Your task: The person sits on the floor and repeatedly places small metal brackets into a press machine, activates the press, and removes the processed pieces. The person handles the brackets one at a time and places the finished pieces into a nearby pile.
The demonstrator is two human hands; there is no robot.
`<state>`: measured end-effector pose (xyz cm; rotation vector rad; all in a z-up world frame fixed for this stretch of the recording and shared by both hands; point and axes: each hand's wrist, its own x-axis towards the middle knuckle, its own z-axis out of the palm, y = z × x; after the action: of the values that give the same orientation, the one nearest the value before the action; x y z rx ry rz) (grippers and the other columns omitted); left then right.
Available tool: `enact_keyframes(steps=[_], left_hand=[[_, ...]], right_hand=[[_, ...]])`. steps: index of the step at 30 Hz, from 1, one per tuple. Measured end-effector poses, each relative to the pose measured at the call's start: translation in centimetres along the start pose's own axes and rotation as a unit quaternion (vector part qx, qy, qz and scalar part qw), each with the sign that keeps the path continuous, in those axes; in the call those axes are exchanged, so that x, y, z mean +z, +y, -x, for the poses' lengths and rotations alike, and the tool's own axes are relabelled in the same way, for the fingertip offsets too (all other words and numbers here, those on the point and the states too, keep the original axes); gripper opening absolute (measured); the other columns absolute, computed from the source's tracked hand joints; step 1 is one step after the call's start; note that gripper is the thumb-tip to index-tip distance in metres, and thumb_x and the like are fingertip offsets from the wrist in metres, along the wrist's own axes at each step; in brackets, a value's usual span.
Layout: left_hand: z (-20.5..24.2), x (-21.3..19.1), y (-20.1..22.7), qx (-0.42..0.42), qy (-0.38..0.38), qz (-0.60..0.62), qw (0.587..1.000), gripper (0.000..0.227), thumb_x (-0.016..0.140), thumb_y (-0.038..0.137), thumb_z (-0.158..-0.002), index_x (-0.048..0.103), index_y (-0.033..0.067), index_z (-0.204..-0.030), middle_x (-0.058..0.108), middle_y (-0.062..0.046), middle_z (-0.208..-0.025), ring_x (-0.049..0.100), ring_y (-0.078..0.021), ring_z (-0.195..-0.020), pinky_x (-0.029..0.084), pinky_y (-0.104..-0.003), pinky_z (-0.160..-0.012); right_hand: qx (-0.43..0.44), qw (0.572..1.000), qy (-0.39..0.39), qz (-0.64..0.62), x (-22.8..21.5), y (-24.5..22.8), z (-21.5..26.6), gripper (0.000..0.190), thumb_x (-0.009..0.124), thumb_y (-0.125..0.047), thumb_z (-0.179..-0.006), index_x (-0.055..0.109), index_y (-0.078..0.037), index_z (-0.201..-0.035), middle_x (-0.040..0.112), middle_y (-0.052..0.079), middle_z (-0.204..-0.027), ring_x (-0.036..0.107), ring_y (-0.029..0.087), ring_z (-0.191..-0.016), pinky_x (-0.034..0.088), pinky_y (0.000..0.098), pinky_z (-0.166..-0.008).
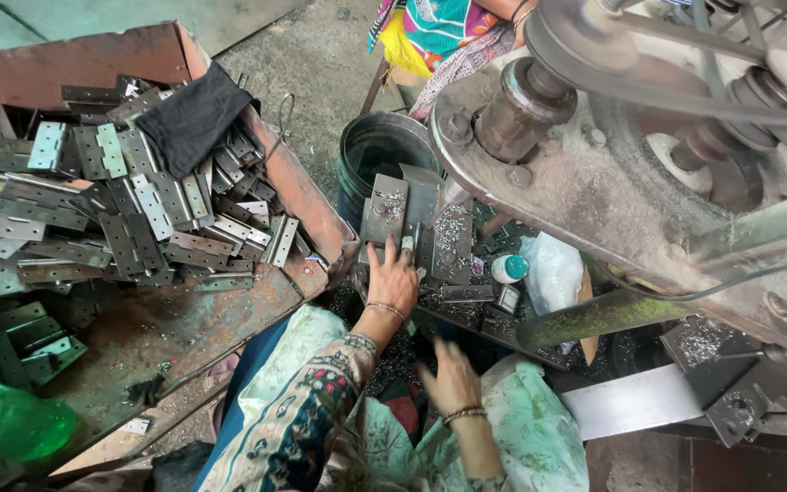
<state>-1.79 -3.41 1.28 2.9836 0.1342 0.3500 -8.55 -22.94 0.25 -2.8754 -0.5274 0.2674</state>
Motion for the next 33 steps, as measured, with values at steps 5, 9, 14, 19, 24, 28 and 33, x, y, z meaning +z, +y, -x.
enact_keyframes(steps=[5, 9, 14, 19, 24, 28, 33], left_hand=[[-1.3, 0.0, 0.3, -0.006, -0.017, 0.004, 1.000, 0.033, 0.053, 0.026, -0.096, 0.078, 0.0101, -0.110, 0.058, -0.010, -0.142, 0.028, -0.0418, -0.149, 0.018, -0.075, -0.114], [-0.2, 0.2, 0.0, -0.006, -0.014, 0.003, 1.000, 0.034, 0.054, 0.026, -0.092, 0.077, 0.0100, -0.112, 0.057, -0.008, -0.142, 0.027, -0.0418, -0.149, 0.018, -0.075, -0.113], [-0.8, 0.5, -0.1, -0.013, -0.014, -0.004, 1.000, 0.035, 0.053, 0.026, -0.094, 0.077, 0.0099, -0.115, 0.058, -0.007, -0.143, 0.027, -0.0407, -0.149, 0.018, -0.075, -0.113], [-1.4, 0.8, -0.1, -0.010, -0.023, -0.017, 1.000, 0.036, 0.051, 0.026, -0.096, 0.077, 0.0102, -0.115, 0.057, -0.008, -0.143, 0.027, -0.0405, -0.149, 0.018, -0.075, -0.113], [-0.4, 1.7, -0.2, -0.013, 0.040, -0.008, 0.999, 0.042, 0.049, 0.030, -0.096, 0.072, 0.0074, -0.124, 0.056, -0.009, -0.143, 0.027, -0.0403, -0.147, 0.019, -0.074, -0.112], [-0.3, 2.3, -0.8, -0.005, 0.008, -0.003, 1.000, 0.043, 0.049, 0.029, -0.098, 0.067, 0.0076, -0.131, 0.053, -0.009, -0.146, 0.024, -0.0408, -0.150, 0.019, -0.076, -0.112], [-3.1, 2.7, -0.5, -0.011, -0.012, -0.026, 1.000, 0.041, 0.049, 0.026, -0.097, 0.068, 0.0102, -0.130, 0.051, -0.008, -0.150, 0.024, -0.0403, -0.150, 0.019, -0.076, -0.113]], right_hand=[[0.092, 0.993, 0.004, -0.068, 5.6, 1.7, 1.5, 0.063, 0.076, -0.044, -0.082, 0.056, -0.016, -0.134, 0.074, 0.026, -0.098, 0.070, 0.048, -0.095, 0.057, 0.0572, -0.081], [0.096, 0.992, -0.039, -0.077, 6.9, 2.5, 1.4, 0.066, 0.075, -0.045, -0.083, 0.052, -0.013, -0.135, 0.073, 0.026, -0.101, 0.069, 0.048, -0.097, 0.057, 0.0568, -0.083], [0.095, 0.992, -0.079, -0.022, 3.5, 3.5, 0.8, 0.076, 0.075, -0.039, -0.080, 0.044, -0.015, -0.145, 0.073, 0.026, -0.101, 0.071, 0.046, -0.096, 0.057, 0.0564, -0.083], [0.099, 0.993, -0.051, -0.027, 4.7, 2.5, 0.9, 0.072, 0.076, -0.047, -0.082, 0.048, -0.015, -0.139, 0.074, 0.026, -0.099, 0.071, 0.046, -0.095, 0.058, 0.0570, -0.082], [0.081, 0.991, 0.051, -0.099, 9.0, 2.6, 2.8, 0.073, 0.071, -0.041, -0.084, 0.044, -0.020, -0.148, 0.073, 0.029, -0.094, 0.068, 0.051, -0.088, 0.054, 0.0625, -0.075], [0.067, 0.994, -0.003, -0.082, 7.9, 3.7, 1.9, 0.073, 0.074, -0.046, -0.082, 0.046, -0.015, -0.141, 0.073, 0.029, -0.095, 0.070, 0.049, -0.090, 0.056, 0.0604, -0.077], [0.078, 0.995, -0.034, -0.044, 5.6, 4.2, 1.3, 0.071, 0.075, -0.046, -0.079, 0.050, -0.014, -0.137, 0.074, 0.026, -0.099, 0.071, 0.047, -0.092, 0.057, 0.0584, -0.077]])
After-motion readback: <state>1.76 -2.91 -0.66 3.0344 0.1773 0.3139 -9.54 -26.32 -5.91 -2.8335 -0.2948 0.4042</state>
